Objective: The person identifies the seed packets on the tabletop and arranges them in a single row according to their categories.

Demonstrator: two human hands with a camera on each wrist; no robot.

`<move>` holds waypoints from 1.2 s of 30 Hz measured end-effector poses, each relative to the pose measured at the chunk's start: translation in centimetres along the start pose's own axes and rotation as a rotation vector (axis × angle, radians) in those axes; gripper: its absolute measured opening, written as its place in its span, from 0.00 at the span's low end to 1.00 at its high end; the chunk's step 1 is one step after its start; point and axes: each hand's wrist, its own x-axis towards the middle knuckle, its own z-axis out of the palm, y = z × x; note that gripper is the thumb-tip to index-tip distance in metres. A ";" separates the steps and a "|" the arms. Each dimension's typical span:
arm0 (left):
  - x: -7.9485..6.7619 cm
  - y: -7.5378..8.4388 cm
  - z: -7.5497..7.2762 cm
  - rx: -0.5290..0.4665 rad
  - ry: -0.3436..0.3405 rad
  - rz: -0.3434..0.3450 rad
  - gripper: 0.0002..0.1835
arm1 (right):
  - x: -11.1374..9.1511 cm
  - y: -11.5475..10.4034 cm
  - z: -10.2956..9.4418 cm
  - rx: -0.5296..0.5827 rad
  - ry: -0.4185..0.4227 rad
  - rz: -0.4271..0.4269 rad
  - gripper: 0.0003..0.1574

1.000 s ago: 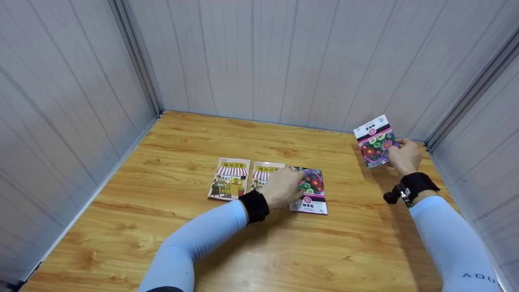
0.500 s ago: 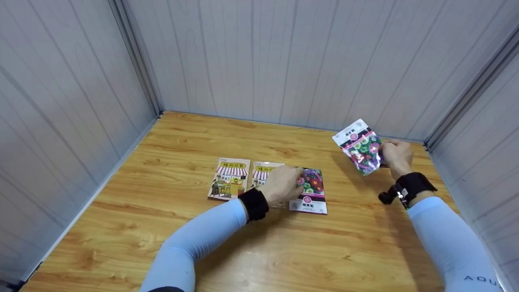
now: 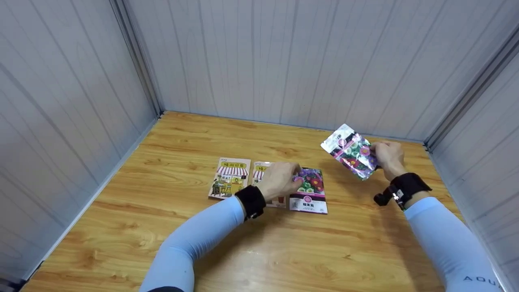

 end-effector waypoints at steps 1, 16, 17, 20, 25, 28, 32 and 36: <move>0.0 0.1 0.0 -0.001 -0.002 -0.002 0.19 | -0.1 0.0 0.1 0.006 0.000 -0.001 0.24; 0.6 0.8 -0.4 -0.128 -0.065 -0.082 0.25 | -0.8 -0.6 0.7 -0.017 -0.077 -0.076 0.23; 0.6 0.8 -0.4 -0.167 -0.072 -0.098 0.26 | -0.8 -0.6 0.8 -0.013 -0.080 -0.085 0.22; 0.9 0.7 -0.4 -0.357 -0.102 -0.174 0.30 | -1.0 -0.6 1.0 0.000 -0.096 -0.109 0.22; 1.7 0.2 -0.3 -0.803 -0.175 -0.335 0.36 | -1.5 -0.5 1.8 -0.022 -0.160 -0.141 0.25; 2.2 -0.1 -0.3 -0.967 -0.185 -0.399 0.38 | -1.8 -0.5 2.4 -0.013 -0.189 -0.153 0.21; 3.1 0.1 -0.3 -1.063 -0.161 -0.441 0.36 | -2.1 -0.7 3.1 0.004 -0.207 -0.176 0.11; 4.3 0.5 -0.3 -1.106 -0.122 -0.450 0.34 | -2.4 -0.9 3.6 0.014 -0.250 -0.219 0.12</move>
